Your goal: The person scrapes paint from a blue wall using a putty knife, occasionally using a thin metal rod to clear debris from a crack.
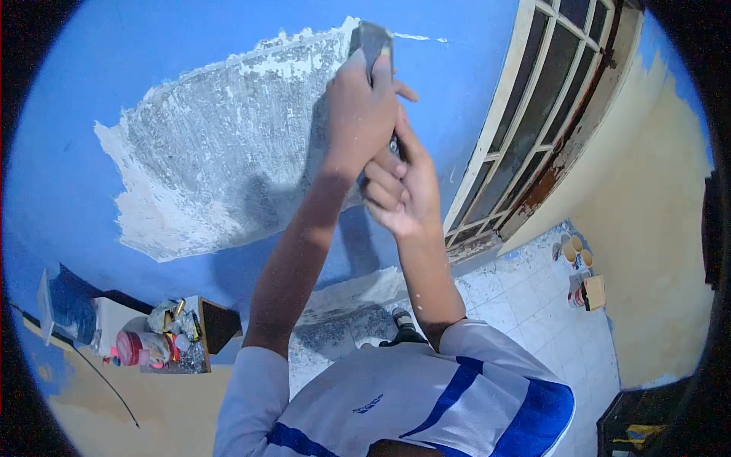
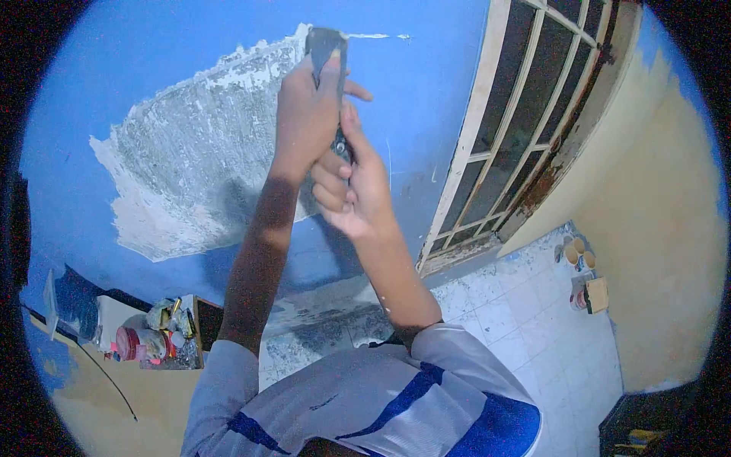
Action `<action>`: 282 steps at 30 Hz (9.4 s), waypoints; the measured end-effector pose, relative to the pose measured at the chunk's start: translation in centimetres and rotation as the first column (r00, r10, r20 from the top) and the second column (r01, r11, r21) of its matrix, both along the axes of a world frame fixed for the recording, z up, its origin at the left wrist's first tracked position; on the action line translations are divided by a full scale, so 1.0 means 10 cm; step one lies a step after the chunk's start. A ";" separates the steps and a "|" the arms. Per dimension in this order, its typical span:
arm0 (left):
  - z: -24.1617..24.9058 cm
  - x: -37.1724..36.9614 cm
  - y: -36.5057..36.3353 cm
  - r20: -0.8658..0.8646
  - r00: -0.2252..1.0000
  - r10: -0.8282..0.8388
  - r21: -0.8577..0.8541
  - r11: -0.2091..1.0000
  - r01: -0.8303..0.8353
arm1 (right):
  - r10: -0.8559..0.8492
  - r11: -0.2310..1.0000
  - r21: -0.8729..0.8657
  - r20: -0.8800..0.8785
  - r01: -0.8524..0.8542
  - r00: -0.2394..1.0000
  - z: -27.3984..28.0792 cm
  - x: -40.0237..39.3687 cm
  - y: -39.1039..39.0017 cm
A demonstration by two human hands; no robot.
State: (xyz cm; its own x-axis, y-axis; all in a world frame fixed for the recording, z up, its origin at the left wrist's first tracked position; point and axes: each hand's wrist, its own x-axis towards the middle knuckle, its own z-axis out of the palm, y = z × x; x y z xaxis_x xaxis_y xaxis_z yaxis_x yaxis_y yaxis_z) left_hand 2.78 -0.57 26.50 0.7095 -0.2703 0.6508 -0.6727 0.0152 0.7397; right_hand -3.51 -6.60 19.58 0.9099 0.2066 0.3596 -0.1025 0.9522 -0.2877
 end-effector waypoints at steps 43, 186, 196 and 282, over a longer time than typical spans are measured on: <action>-2.61 -0.38 0.64 -0.317 0.926 0.205 -0.059 0.970 -0.235 | -0.091 0.672 -0.739 -0.129 -0.035 0.987 -2.06 -0.59 0.08; -1.05 -0.03 0.33 -0.106 0.985 0.138 -0.178 0.972 -0.155 | 0.055 0.940 -0.326 -0.160 -0.105 0.986 -0.94 0.08 0.02; -1.81 -0.12 0.24 -0.438 0.894 0.100 -0.097 0.983 -0.157 | 0.139 0.979 -0.095 -0.333 -0.180 0.933 -1.63 -0.17 0.08; -1.39 0.00 0.30 -0.180 0.978 0.102 -0.007 0.994 -0.105 | 0.284 0.952 -0.024 -0.304 -0.305 0.910 -1.39 0.00 0.05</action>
State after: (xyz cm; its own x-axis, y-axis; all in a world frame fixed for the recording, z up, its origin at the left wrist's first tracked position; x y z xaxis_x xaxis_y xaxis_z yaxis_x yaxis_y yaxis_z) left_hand 2.77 2.40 12.62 0.8387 -0.1798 0.5141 -0.5276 -0.0345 0.8488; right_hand -3.54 -6.14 5.68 0.8662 0.4960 0.0610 -0.4649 0.8445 -0.2659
